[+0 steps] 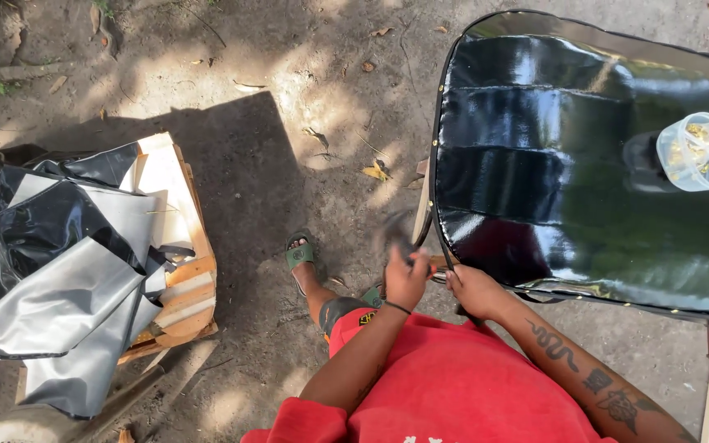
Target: Hammering decorative or functional tacks into black material to secure it to a furniture frame.
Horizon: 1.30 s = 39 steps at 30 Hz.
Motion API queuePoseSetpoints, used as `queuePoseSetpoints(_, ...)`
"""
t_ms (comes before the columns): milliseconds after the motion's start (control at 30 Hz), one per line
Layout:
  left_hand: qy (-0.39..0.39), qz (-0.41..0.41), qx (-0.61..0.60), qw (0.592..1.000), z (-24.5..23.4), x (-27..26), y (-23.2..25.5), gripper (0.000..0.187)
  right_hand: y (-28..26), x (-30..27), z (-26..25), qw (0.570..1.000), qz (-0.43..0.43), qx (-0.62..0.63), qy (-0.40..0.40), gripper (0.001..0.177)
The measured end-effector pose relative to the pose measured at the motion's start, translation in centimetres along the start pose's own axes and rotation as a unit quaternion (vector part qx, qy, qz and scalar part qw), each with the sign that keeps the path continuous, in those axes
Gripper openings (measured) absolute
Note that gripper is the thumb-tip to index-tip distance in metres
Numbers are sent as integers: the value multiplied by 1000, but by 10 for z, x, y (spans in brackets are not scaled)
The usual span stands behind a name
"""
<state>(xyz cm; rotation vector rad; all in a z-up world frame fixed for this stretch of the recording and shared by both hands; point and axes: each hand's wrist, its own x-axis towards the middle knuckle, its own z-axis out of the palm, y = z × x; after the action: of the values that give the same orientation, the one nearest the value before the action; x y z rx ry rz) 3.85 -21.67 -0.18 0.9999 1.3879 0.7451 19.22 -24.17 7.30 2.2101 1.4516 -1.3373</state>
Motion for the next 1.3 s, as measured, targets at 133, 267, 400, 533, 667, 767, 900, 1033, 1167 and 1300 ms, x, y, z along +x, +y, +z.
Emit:
queuePoseSetpoints(133,-48,-24,14,998,-9,8,25,39,-19,-33,-26,999,-12,-27,-25,41)
queuePoseSetpoints(267,68,110,-203,971,10,7,-7,22,-24,-34,-35,997,-39,-32,-56,41)
queuePoseSetpoints(400,-75,-10,-40,996,-12,6,34,47,-13,-24,-35,994,-37,-53,-86,40)
queuePoseSetpoints(533,42,71,-239,968,3,10,6,20,-14,-25,-34,995,-34,-28,-94,42)
queuePoseSetpoints(667,-66,6,-159,985,-11,7,28,24,-9,-19,-28,993,-34,-39,-105,42)
queuePoseSetpoints(767,-41,-13,-158,987,-13,10,29,27,-14,-22,-33,994,-30,-26,-98,41)
queuePoseSetpoints(900,-140,-32,-69,987,-19,3,49,24,-4,-24,-27,995,-22,-11,-97,41)
queuePoseSetpoints(1033,-108,-73,-139,982,-31,2,72,22,-12,-30,-31,995,-21,-4,-94,43)
queuePoseSetpoints(1167,-105,-38,-87,990,-36,5,73,21,-15,-32,-32,997,-24,2,-79,41)
queuePoseSetpoints(1300,-95,-50,-37,993,-47,10,76,26,-15,-32,-31,997,-20,34,-61,42)
